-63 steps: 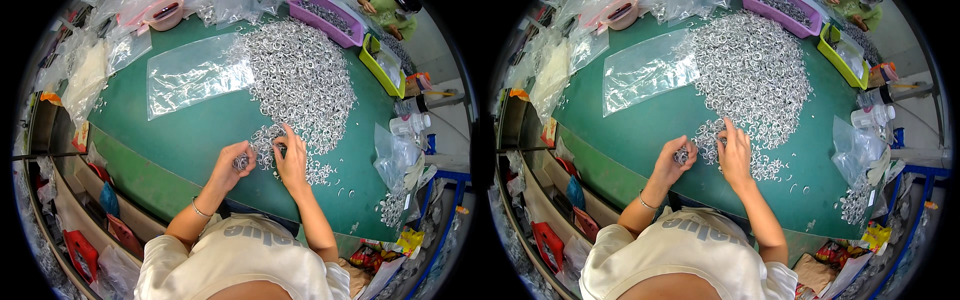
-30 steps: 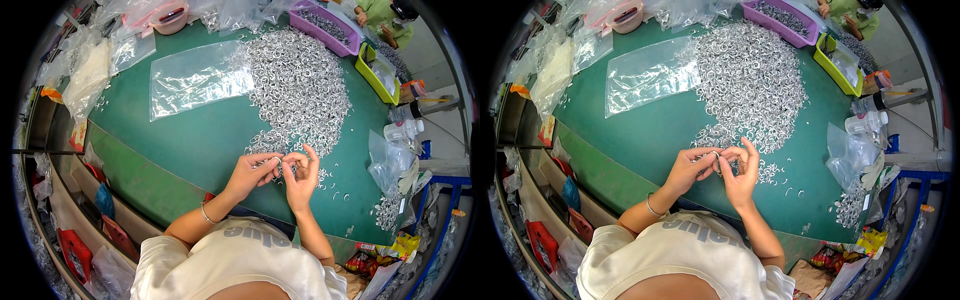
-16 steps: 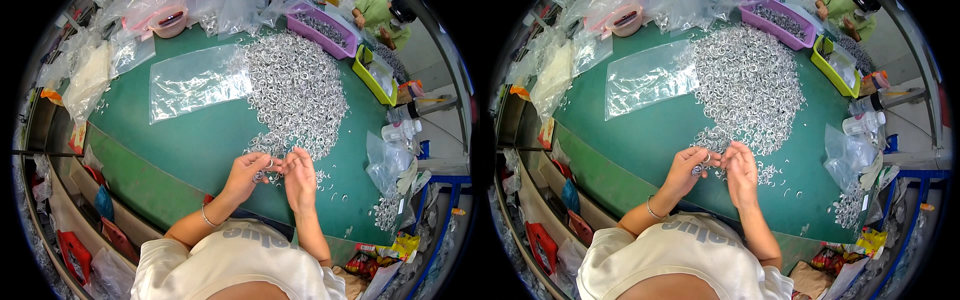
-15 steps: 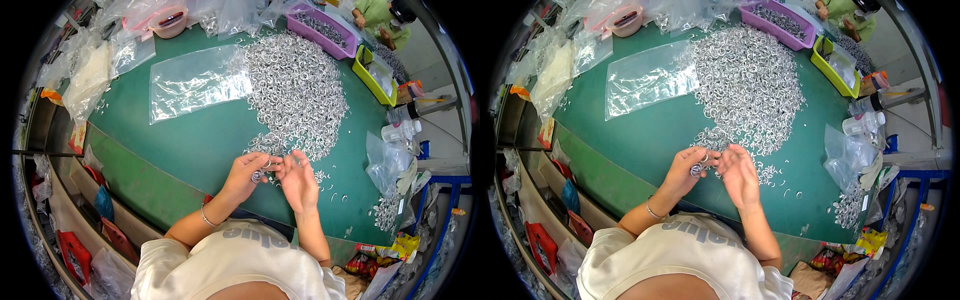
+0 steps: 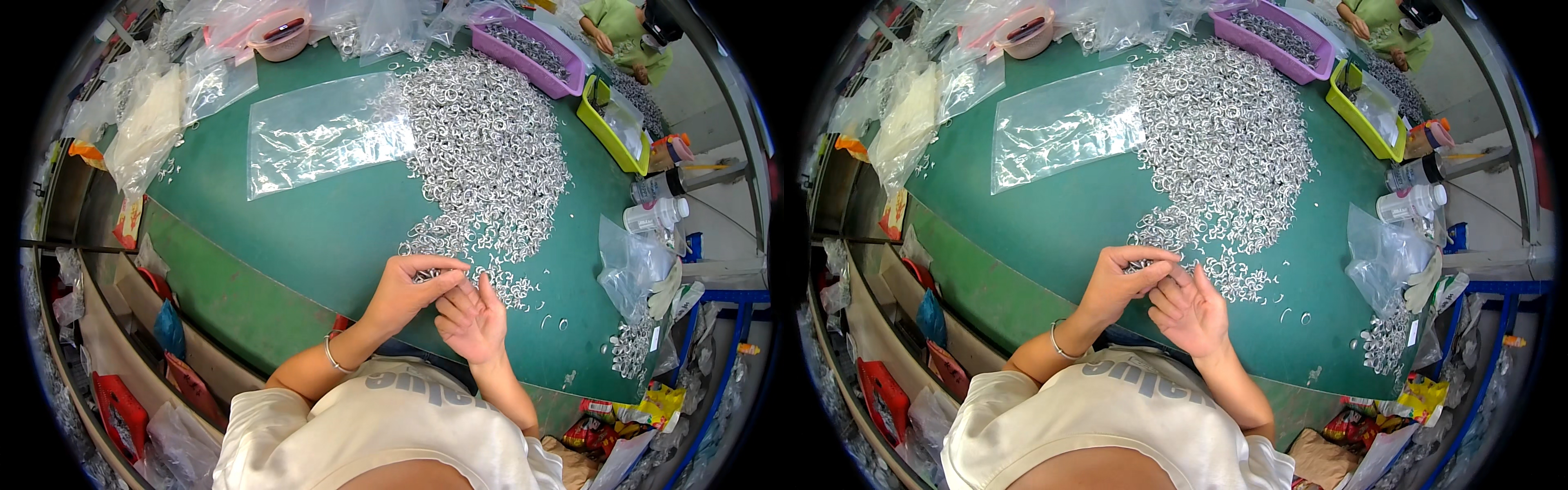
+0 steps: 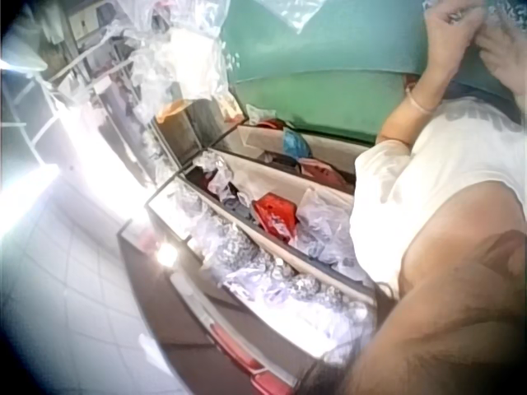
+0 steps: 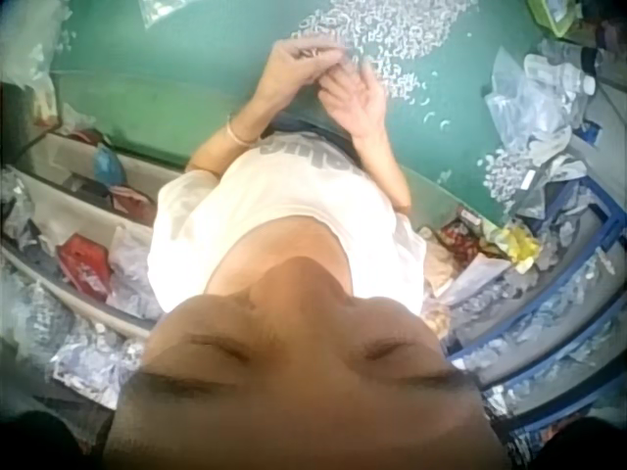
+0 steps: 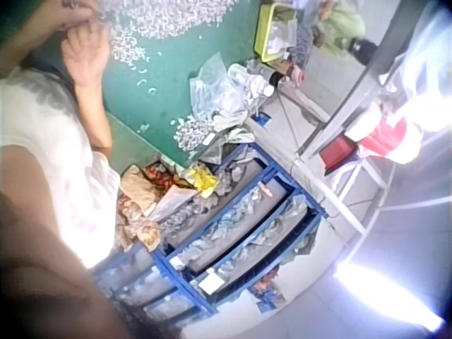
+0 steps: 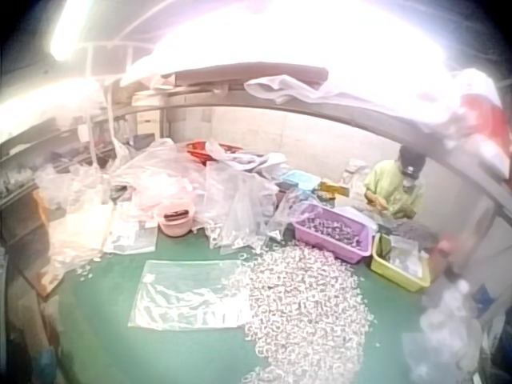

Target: The person sorts through a large pile of small metal rings on a green table by hand and places selected items into a plastic bag.

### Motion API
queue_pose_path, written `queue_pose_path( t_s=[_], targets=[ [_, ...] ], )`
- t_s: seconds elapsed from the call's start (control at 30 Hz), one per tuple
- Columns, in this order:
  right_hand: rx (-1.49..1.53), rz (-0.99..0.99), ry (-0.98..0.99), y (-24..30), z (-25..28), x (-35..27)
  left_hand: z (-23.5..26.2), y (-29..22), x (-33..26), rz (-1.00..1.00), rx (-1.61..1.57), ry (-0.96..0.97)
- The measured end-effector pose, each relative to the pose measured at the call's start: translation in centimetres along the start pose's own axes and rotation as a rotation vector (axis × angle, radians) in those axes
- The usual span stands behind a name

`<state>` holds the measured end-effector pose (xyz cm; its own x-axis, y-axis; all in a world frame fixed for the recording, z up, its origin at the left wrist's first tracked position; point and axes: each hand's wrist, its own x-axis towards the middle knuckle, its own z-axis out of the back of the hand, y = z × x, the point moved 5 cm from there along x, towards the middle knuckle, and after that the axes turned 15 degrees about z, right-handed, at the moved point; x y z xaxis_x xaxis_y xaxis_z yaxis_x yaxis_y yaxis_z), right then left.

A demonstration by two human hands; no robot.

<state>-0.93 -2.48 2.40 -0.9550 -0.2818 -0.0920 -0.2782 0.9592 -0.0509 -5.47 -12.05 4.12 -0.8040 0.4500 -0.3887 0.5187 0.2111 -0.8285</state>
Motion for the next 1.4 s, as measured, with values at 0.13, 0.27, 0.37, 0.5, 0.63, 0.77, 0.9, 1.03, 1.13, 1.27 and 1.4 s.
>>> queue_pose_path(
  t_s=[0.13, 0.27, 0.37, 0.5, 0.63, 0.77, 0.9, 1.03, 1.13, 1.27, 1.4],
  targets=[
    [-0.043, 0.007, -0.022, 0.0, 0.2, -0.3, 0.1, 0.2, -0.2, 0.058, -0.056, 0.008],
    [-0.026, 0.013, -0.043, 0.0, 0.0, -0.3, 0.2, 0.8, 0.0, 0.061, -0.146, 0.071],
    [-0.009, 0.022, -0.056, -0.1, 0.0, -0.3, 0.2, 0.9, 0.0, 0.077, -0.135, 0.065],
    [-0.019, 0.020, -0.064, -0.1, 0.4, -0.3, 0.0, 0.4, -0.3, 0.090, -0.030, 0.008],
    [-0.245, 0.019, -0.049, 0.2, 1.1, -0.3, 1.0, 2.3, 0.3, 0.189, -0.245, -0.005],
    [-1.102, 0.195, -0.129, 3.6, 2.7, 0.9, 3.2, 3.1, 0.4, 0.114, -0.163, -0.201],
    [-2.092, 0.698, -0.101, 7.2, 2.0, 4.5, 5.5, 2.0, 1.6, -0.319, 0.483, -0.503],
    [-2.788, 0.810, 0.005, 5.7, 0.9, 7.4, 4.6, 0.7, 3.2, -0.289, 0.905, -0.602],
    [-2.774, 0.840, 0.111, 5.0, 1.0, 7.6, 3.4, 0.3, 4.6, -0.257, 1.129, -0.597],
    [-2.531, 0.892, 0.184, 5.8, 1.1, 6.9, 2.7, 0.6, 6.0, -0.284, 1.305, -0.548],
    [-2.296, 0.857, -0.080, 7.6, 1.0, 5.7, 3.1, 1.2, 7.1, -0.303, 1.313, -0.545]
  ],
)
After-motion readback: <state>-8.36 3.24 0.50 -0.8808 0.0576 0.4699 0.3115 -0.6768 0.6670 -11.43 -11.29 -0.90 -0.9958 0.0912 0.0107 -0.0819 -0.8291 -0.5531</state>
